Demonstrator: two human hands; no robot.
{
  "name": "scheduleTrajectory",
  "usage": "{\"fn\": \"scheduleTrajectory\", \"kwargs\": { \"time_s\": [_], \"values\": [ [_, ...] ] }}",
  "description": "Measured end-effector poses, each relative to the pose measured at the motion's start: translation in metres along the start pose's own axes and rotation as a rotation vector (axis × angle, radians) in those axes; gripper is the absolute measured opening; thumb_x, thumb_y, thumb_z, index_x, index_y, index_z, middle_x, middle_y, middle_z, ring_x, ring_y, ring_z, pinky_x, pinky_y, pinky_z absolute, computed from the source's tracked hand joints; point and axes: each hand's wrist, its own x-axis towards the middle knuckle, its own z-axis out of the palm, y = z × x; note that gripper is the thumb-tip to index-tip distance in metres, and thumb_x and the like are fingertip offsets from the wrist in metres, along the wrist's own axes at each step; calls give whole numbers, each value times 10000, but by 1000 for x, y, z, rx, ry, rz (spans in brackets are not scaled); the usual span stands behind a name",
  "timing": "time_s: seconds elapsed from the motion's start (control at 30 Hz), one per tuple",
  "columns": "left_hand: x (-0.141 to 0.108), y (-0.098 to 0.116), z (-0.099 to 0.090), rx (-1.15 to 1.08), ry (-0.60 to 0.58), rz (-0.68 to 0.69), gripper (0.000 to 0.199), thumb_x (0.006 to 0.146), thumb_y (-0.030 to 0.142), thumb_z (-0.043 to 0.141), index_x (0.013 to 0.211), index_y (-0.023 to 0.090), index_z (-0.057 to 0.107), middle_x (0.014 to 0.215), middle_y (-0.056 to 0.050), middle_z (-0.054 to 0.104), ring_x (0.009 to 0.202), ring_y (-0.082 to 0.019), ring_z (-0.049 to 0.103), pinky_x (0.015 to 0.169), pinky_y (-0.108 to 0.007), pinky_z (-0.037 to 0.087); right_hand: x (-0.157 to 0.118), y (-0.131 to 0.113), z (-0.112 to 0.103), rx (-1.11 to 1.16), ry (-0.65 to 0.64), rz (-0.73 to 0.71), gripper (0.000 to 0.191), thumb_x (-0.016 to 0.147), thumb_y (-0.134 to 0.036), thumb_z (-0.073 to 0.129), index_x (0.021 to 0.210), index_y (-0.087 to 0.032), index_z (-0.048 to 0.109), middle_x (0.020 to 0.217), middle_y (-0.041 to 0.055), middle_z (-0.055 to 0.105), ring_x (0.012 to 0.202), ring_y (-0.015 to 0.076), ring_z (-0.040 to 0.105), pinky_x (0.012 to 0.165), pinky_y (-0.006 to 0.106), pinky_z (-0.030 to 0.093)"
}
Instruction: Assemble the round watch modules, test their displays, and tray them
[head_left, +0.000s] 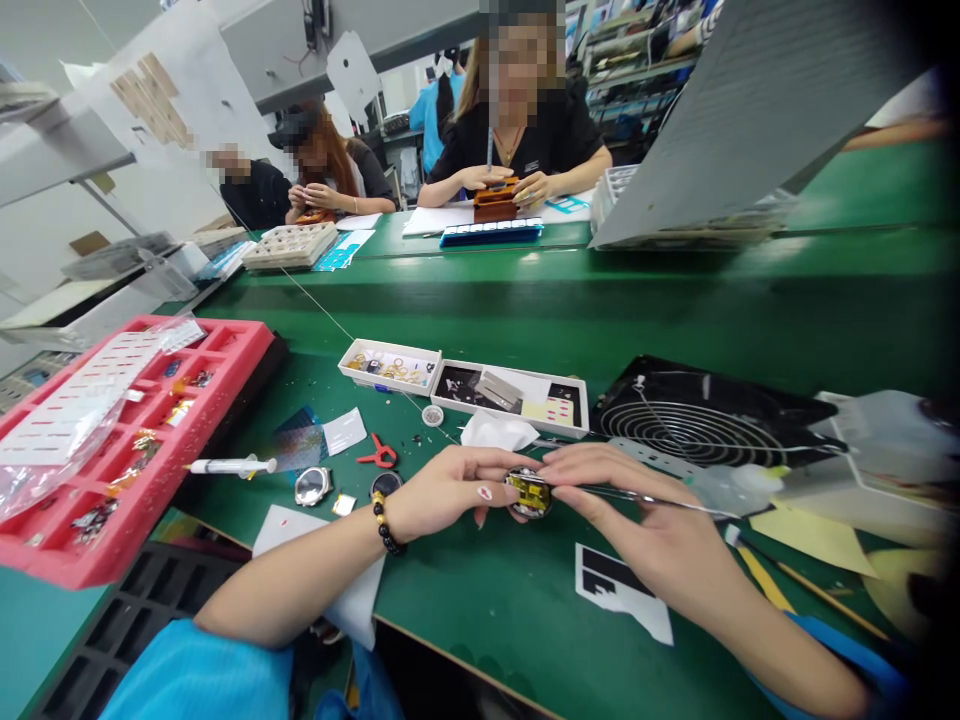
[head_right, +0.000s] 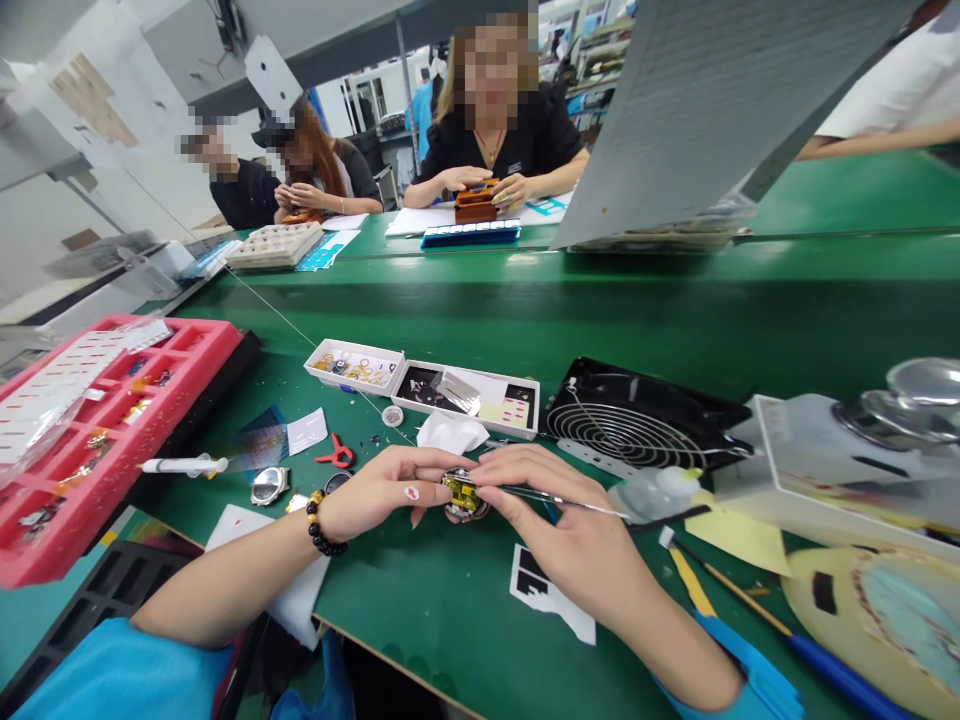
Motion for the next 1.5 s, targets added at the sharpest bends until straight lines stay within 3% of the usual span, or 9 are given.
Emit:
{"fn": "scheduleTrajectory", "kwargs": {
  "time_s": [0.17, 0.4, 0.67, 0.93, 1.13, 1.23, 1.37, 1.43, 1.5],
  "values": [
    [-1, 0, -2, 70, 8, 30, 618, 846, 476, 760, 1355, 139, 661, 1071, -134, 761, 793, -172, 650, 543, -199, 419, -2, 2, 1, 26, 9, -4, 53, 958, -293, 731, 951, -321, 775, 1011, -14, 775, 1012, 195, 717, 925, 300, 574],
    [-2, 7, 0, 166, 65, 103, 566, 875, 529, 732, 1305, 163, 692, 1066, -126, 746, 777, -173, 624, 583, -218, 423, -2, -1, -4, 122, 26, 188, 127, 934, -433, 742, 944, -315, 790, 1030, 24, 774, 1025, 244, 725, 850, 323, 615],
    [-1, 9, -1, 264, 108, 144, 454, 932, 483, 669, 1302, 223, 714, 1117, -76, 697, 682, -116, 506, 548, -202, 428, 0, 1, -5, 105, 46, 257, 202, 924, -499, 729, 931, -308, 794, 1027, 30, 761, 1017, 244, 711, 849, 323, 595],
    [3, 7, -5, 114, 205, 113, 494, 848, 515, 782, 1213, 184, 742, 862, -43, 646, 653, -102, 469, 527, -190, 370, 4, 1, -3, 121, 58, 263, 256, 927, -528, 709, 937, -283, 784, 1055, 45, 758, 1050, 271, 697, 883, 368, 588],
    [5, 8, -14, -12, 308, 111, 388, 789, 427, 853, 1091, 191, 797, 1014, -61, 705, 717, -102, 528, 549, -195, 383, 9, -10, -7, 131, 75, 213, 252, 944, -507, 678, 923, -269, 761, 1027, 45, 758, 1029, 274, 694, 902, 389, 563],
    [6, 13, -19, -84, 367, 111, 417, 738, 393, 889, 1079, 167, 808, 1022, -77, 721, 733, -102, 542, 544, -191, 369, 10, -19, -14, 166, -28, 190, 293, 986, -461, 599, 822, -239, 695, 863, 30, 726, 834, 227, 683, 773, 342, 546],
    [8, 17, -28, -114, 422, 146, 454, 710, 356, 913, 1096, 144, 803, 1008, -92, 745, 744, -100, 568, 549, -177, 379, 7, -31, -16, 145, -450, 229, 384, 1012, -268, 478, 656, -215, 611, 666, -1, 662, 621, 167, 618, 613, 289, 455],
    [10, 17, -32, -120, 448, 172, 460, 703, 348, 923, 1093, 138, 798, 1002, -90, 748, 756, -103, 589, 552, -170, 398, 1, -32, -10, -72, -591, 177, 354, 950, -157, 501, 613, -210, 596, 598, -14, 645, 549, 153, 590, 552, 294, 365],
    [12, 16, -35, -124, 475, 202, 460, 696, 352, 932, 1075, 133, 791, 993, -80, 741, 762, -107, 610, 558, -168, 431, -5, -30, -1, -362, -614, 81, 300, 872, -126, 569, 582, -203, 572, 546, -11, 623, 497, 158, 557, 519, 321, 257]
  ]
}}
